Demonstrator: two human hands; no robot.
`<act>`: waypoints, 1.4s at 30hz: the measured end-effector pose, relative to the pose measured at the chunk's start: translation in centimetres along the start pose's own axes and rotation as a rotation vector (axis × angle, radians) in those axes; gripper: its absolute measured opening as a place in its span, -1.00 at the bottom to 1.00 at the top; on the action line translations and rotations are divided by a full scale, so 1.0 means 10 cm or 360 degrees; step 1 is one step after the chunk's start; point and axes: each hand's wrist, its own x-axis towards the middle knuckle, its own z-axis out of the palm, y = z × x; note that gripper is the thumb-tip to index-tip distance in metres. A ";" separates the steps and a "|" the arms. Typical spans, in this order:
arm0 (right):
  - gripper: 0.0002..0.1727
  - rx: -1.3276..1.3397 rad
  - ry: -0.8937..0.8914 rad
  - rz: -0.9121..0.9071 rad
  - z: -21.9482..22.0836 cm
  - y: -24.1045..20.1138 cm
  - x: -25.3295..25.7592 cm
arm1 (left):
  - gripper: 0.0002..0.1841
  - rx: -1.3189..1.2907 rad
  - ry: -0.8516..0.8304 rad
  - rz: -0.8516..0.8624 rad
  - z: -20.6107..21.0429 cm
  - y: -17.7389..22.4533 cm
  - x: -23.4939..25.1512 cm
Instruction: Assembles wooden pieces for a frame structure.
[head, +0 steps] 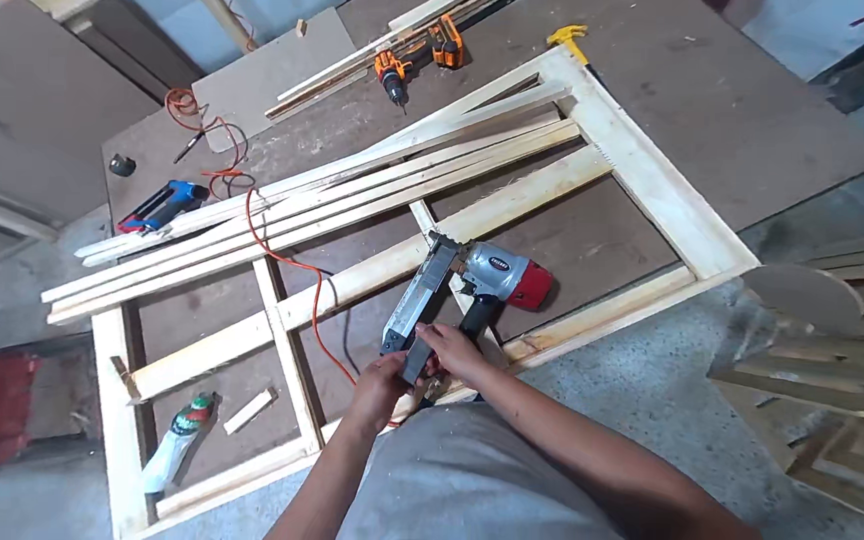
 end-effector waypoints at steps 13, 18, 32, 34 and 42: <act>-0.51 -0.0263 0.0299 0.0219 -0.24 -0.23 0.64 | -0.50 0.1406 0.0962 -0.0024 -0.06 0.13 0.35; -0.47 -0.0252 0.0471 0.0195 -0.15 -0.25 0.72 | -0.57 0.1464 0.0881 -0.0152 -0.22 0.02 0.46; -0.22 -0.0541 0.0352 0.0305 -0.21 -0.36 0.84 | -0.67 0.1026 0.0213 -0.0170 -0.55 0.08 0.58; -0.23 -0.0556 0.0350 0.0307 -0.22 -0.34 0.85 | -0.67 0.1150 0.0203 -0.0177 -0.55 0.09 0.60; -0.22 -0.0543 0.0343 0.0318 -0.22 -0.33 0.87 | -0.59 0.1274 0.0232 -0.0445 -0.45 0.26 0.67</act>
